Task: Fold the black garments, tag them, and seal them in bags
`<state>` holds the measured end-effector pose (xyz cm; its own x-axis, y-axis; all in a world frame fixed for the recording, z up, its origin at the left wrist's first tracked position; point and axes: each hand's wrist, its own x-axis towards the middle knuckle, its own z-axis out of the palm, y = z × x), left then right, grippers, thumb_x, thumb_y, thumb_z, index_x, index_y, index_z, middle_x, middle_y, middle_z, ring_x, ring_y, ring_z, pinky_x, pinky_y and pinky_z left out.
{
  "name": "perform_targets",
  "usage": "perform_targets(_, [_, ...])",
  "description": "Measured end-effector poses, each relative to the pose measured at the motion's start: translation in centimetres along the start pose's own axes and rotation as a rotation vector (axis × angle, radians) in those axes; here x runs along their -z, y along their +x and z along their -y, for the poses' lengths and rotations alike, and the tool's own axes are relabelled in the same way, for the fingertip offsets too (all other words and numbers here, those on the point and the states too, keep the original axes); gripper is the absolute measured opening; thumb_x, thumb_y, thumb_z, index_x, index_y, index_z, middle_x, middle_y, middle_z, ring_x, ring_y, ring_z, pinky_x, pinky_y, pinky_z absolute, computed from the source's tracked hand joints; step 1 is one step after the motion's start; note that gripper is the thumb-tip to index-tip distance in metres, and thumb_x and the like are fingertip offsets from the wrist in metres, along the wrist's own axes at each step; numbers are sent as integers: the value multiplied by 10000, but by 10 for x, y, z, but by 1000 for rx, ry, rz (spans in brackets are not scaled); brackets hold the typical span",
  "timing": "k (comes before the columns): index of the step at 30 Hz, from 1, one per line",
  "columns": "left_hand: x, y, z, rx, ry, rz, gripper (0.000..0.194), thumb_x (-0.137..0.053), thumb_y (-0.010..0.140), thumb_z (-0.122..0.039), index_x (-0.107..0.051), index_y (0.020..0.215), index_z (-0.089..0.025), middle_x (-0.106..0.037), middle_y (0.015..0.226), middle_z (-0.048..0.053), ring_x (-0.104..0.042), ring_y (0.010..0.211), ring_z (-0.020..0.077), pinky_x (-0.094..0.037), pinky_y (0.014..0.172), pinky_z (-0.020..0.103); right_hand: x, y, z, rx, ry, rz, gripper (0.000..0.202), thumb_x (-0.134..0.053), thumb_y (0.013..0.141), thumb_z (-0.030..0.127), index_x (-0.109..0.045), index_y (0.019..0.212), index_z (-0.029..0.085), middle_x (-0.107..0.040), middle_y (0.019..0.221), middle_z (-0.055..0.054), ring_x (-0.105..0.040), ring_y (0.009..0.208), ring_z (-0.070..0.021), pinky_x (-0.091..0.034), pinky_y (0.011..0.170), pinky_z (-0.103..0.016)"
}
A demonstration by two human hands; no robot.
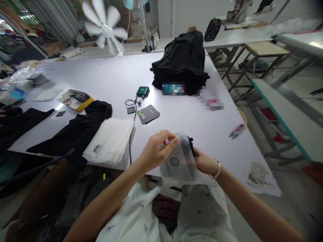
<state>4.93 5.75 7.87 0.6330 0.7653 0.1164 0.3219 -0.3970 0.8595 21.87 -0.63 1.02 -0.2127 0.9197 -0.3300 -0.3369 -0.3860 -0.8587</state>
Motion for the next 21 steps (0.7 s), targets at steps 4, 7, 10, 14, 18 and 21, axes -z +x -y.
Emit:
perform_targets(4, [11,15,10,-29,197,80,275,-501,788,-411,-619,847,-170,-616,887,46,-532,828,163,-398,678,239,-9,-4,-1,21,-153,187,291,-668,548,93,-651,824,182,-657,750,-5,-595,748,-196,-509,690,-345])
perform_targets(7, [4,16,17,61,128,243,427,-389,841,-425,-530,553,-142,-451,504,-32,-400,497,76,-279,471,188,-17,-4,-7,-21,-90,196,292,-657,554,89,-652,829,186,-652,724,3,-597,713,-177,-509,688,-334])
perform_targets(10, [-8,11,19,84,98,138,418,-404,841,-378,-455,505,-134,-306,457,-56,-282,459,55,-206,446,193,-25,-6,-19,-143,20,171,254,-656,576,135,-650,826,180,-650,705,3,-600,671,-164,-511,672,-325])
perform_targets(14, [-17,5,22,116,55,73,407,-412,835,-376,-484,518,-131,-311,471,-51,-276,473,58,-202,451,199,-33,-5,-29,-193,14,148,279,-670,589,194,-638,865,180,-655,740,-6,-601,638,-163,-511,666,-330])
perform_targets(18, [-11,8,31,175,-50,-35,412,-411,830,-417,-567,579,-130,-423,505,-34,-352,496,72,-255,472,199,-39,-2,-20,79,-253,89,506,-694,589,202,-547,1073,198,-641,938,-38,-597,803,-203,-491,751,-350])
perform_targets(21, [0,11,38,202,-201,-161,378,-464,806,-429,-599,608,-136,-477,527,-30,-407,515,77,-303,494,190,-38,-8,-2,386,-547,-125,533,-637,690,232,-443,1187,227,-567,1115,-66,-556,957,-225,-457,828,-367])
